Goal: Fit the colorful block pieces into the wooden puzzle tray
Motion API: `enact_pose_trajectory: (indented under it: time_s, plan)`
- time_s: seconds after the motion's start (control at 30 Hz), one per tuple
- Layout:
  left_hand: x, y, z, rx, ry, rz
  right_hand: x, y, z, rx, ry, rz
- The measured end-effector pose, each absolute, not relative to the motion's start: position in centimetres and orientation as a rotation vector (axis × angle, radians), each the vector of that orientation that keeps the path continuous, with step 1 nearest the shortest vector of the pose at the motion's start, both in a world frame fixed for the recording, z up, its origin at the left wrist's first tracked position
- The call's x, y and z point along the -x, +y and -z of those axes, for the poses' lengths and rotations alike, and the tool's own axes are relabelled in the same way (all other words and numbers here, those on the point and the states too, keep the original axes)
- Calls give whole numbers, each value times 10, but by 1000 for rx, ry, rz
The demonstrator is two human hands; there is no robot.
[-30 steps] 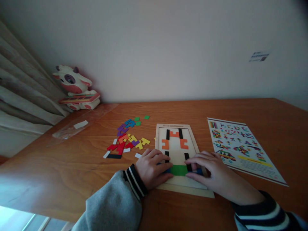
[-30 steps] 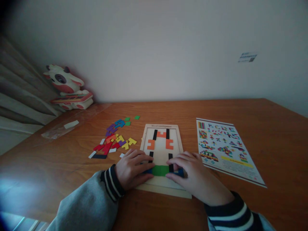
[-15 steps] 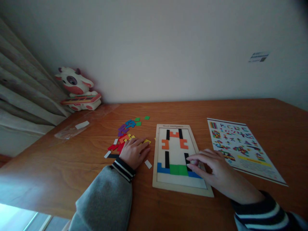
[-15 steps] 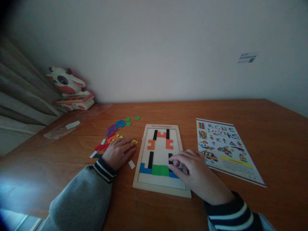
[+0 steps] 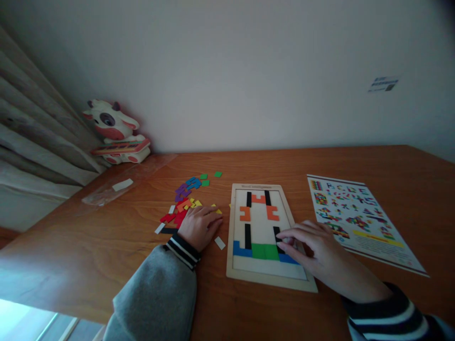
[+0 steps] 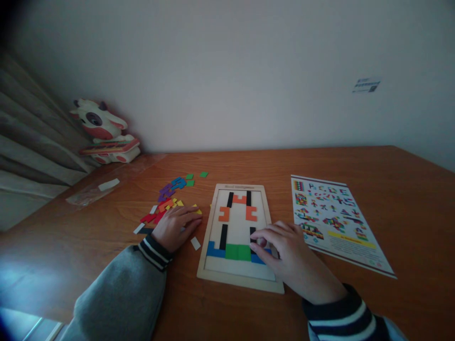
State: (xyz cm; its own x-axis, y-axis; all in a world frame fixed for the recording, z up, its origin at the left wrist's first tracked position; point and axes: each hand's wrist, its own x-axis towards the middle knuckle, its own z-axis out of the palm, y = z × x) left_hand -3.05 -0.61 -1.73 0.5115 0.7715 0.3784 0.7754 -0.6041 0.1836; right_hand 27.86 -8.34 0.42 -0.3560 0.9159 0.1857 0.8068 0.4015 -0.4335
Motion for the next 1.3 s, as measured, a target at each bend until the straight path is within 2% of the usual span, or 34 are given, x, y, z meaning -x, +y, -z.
enact_pose_trajectory:
  time_s: [0.27, 0.47, 0.67, 0.93, 1.17, 1.3]
  plan:
    - [26, -9, 19, 2681, -1404, 659, -277, -80, -1, 1469, -2275, -331]
    - [27, -8, 20, 2744, -1364, 781, -269, -77, -3, 1443, -2298, -293]
    - [31, -6, 21, 2698, -1400, 713, -262, -76, -4, 1438, -2289, -284]
    - [34, -11, 12, 2891, -912, 665, -268, -76, -1, 1458, -2305, -275]
    - [28, -17, 4, 2763, -774, 900, -268, -76, -1, 1448, -2293, -262]
    - [21, -36, 0, 2888, -610, 957, -262, -80, -2, 1397, -2293, -289]
